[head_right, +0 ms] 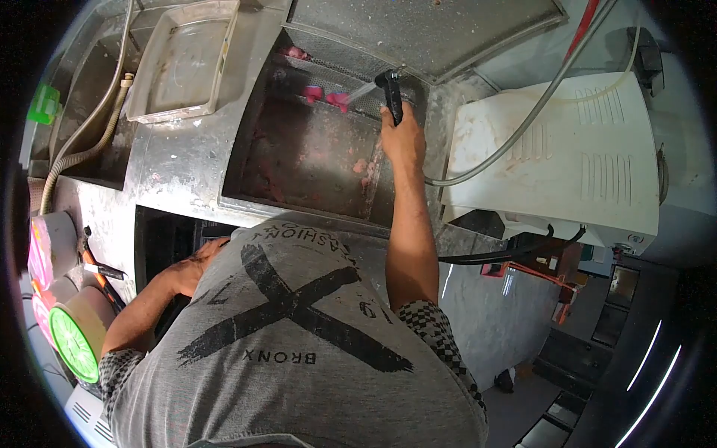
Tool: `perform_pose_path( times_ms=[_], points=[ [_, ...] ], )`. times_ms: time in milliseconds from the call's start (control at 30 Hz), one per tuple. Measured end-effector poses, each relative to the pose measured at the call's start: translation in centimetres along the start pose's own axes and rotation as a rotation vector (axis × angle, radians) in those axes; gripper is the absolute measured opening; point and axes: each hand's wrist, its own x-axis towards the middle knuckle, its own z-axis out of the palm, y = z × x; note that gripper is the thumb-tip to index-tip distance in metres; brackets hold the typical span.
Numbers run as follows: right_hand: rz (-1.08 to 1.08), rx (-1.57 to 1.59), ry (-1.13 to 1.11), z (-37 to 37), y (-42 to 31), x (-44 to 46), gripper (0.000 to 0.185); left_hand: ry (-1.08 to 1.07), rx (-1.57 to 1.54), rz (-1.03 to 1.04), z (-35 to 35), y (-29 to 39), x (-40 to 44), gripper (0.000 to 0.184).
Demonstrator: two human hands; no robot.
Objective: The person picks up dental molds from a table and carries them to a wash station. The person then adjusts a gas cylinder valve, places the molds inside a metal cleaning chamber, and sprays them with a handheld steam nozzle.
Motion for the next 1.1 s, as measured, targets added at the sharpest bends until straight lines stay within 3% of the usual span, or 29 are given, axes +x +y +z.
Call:
perform_pose_path(
  times_ms=[700, 1100],
  points=[
    [-0.057, -0.048, 0.058, 0.1, 0.0, 0.1, 0.039, 0.021, 0.039, 0.042, 0.2, -0.5, -0.1, 0.118],
    [-0.031, -0.043, 0.017, 0.2, 0.1, 0.2, 0.045, -0.007, 0.093, 0.004, 0.7, -1.5, 0.0, 0.125]
  ],
)
